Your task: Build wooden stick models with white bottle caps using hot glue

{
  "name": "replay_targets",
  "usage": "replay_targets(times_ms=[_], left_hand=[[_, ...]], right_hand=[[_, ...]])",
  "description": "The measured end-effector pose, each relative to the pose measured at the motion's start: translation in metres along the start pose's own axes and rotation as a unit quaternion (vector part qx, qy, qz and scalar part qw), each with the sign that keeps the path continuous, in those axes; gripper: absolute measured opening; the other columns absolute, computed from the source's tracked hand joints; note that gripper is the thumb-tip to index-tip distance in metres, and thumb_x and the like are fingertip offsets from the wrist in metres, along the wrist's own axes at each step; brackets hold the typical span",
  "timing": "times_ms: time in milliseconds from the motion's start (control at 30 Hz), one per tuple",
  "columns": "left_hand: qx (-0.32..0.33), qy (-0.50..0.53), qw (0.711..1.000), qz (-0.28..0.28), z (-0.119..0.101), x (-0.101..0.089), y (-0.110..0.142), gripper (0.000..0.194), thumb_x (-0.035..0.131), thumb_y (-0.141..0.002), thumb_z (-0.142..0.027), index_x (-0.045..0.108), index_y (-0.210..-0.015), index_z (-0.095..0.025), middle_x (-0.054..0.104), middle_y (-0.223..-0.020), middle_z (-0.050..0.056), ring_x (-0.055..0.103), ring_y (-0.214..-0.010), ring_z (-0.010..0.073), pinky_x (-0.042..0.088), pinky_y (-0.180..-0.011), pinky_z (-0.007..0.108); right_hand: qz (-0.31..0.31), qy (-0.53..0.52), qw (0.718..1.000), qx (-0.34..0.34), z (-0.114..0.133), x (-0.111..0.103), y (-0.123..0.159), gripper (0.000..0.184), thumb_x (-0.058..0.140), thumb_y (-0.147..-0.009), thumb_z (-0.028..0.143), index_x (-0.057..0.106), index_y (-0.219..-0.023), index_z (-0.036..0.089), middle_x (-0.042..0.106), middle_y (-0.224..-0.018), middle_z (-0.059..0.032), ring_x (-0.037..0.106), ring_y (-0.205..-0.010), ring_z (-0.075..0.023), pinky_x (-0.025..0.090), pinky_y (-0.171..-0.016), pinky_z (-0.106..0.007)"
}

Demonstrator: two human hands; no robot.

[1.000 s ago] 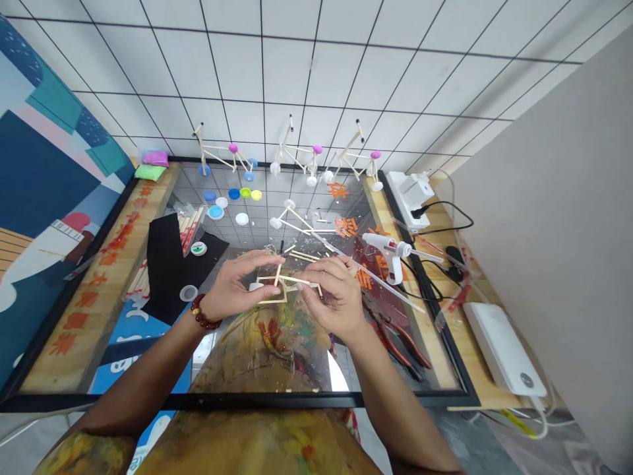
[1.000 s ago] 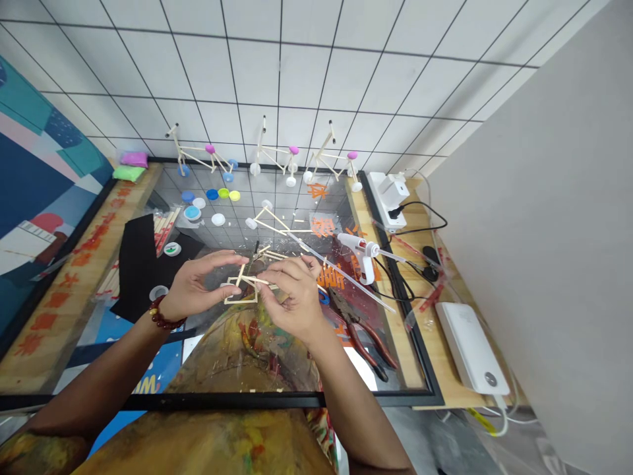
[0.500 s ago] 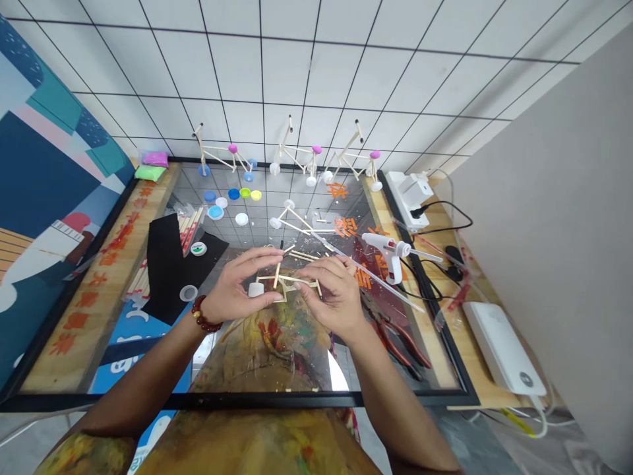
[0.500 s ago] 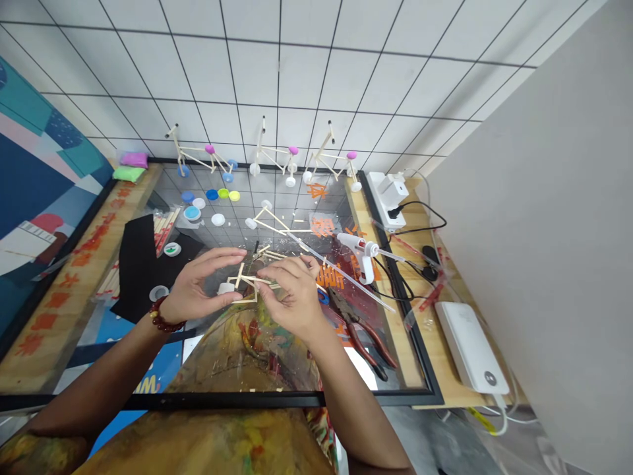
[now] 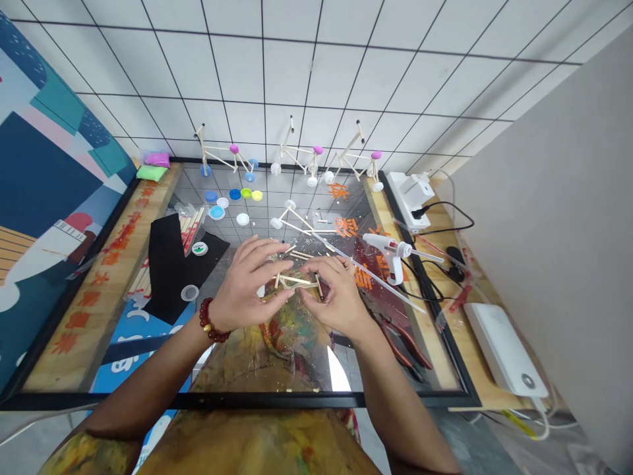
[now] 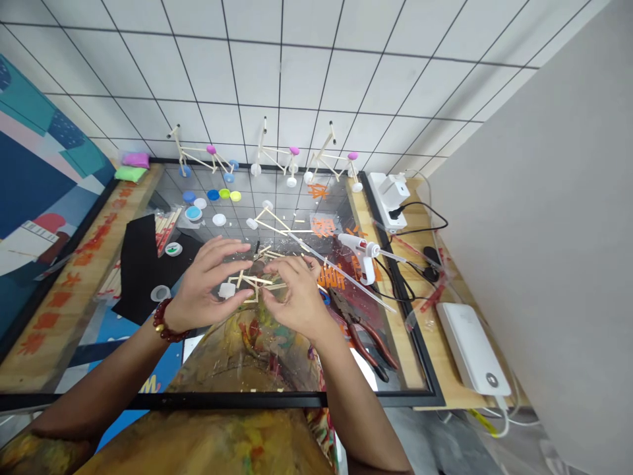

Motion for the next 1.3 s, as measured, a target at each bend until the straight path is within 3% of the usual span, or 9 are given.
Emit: replay_targets(times_ms=[100, 233, 733, 1300], left_hand=[[0.008, -0.068, 0.997, 0.016, -0.013, 0.002, -0.007, 0.023, 0.071, -0.08, -0.02, 0.068, -0.102, -0.024, 0.068, -0.128, 0.01, 0.055, -0.129, 0.03, 0.032, -0.116, 0.059], [0.011, -0.103, 0.994, 0.037, -0.021, 0.006, -0.01, 0.018, 0.067, -0.082, -0.02, 0.07, -0.099, -0.024, 0.067, -0.13, 0.008, 0.053, -0.131, 0.031, 0.027, -0.118, 0.062], [0.011, -0.139, 0.99, 0.012, -0.023, 0.017, -0.002, 0.013, 0.064, -0.083, -0.015, 0.072, -0.088, -0.023, 0.07, -0.126, 0.006, 0.054, -0.13, 0.0307, 0.021, -0.119, 0.066], [-0.009, -0.145, 0.989, -0.005, -0.02, 0.015, 0.0, 0.011, 0.065, -0.081, -0.013, 0.07, -0.081, -0.023, 0.071, -0.124, 0.005, 0.055, -0.13, 0.0311, 0.018, -0.119, 0.067]], right_hand=[[0.009, -0.008, 1.0, 0.006, -0.001, 0.0, 0.0, 0.02, 0.063, -0.076, 0.019, 0.059, -0.095, 0.025, 0.072, -0.1, -0.0016, 0.065, -0.101, -0.0236, 0.031, -0.099, -0.044], [0.011, -0.022, 1.0, 0.002, -0.002, 0.001, 0.0, 0.019, 0.063, -0.075, 0.019, 0.058, -0.092, 0.025, 0.071, -0.1, -0.0015, 0.065, -0.099, -0.0229, 0.031, -0.099, -0.044], [-0.001, -0.01, 1.0, -0.005, -0.003, 0.005, 0.0, 0.009, 0.06, -0.081, 0.019, 0.059, -0.087, 0.026, 0.073, -0.096, -0.0005, 0.067, -0.097, -0.0211, 0.031, -0.099, -0.044], [0.01, -0.008, 1.0, 0.004, -0.001, 0.005, 0.0, 0.01, 0.059, -0.082, 0.017, 0.057, -0.086, 0.026, 0.072, -0.092, 0.0005, 0.066, -0.097, -0.0208, 0.029, -0.101, -0.044]])
Point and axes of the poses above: each hand's wrist, its own y-axis away from the middle knuckle, its own x-axis out of the palm, z = x × y, the point moved 2 cm from there along -y, towards the middle knuckle
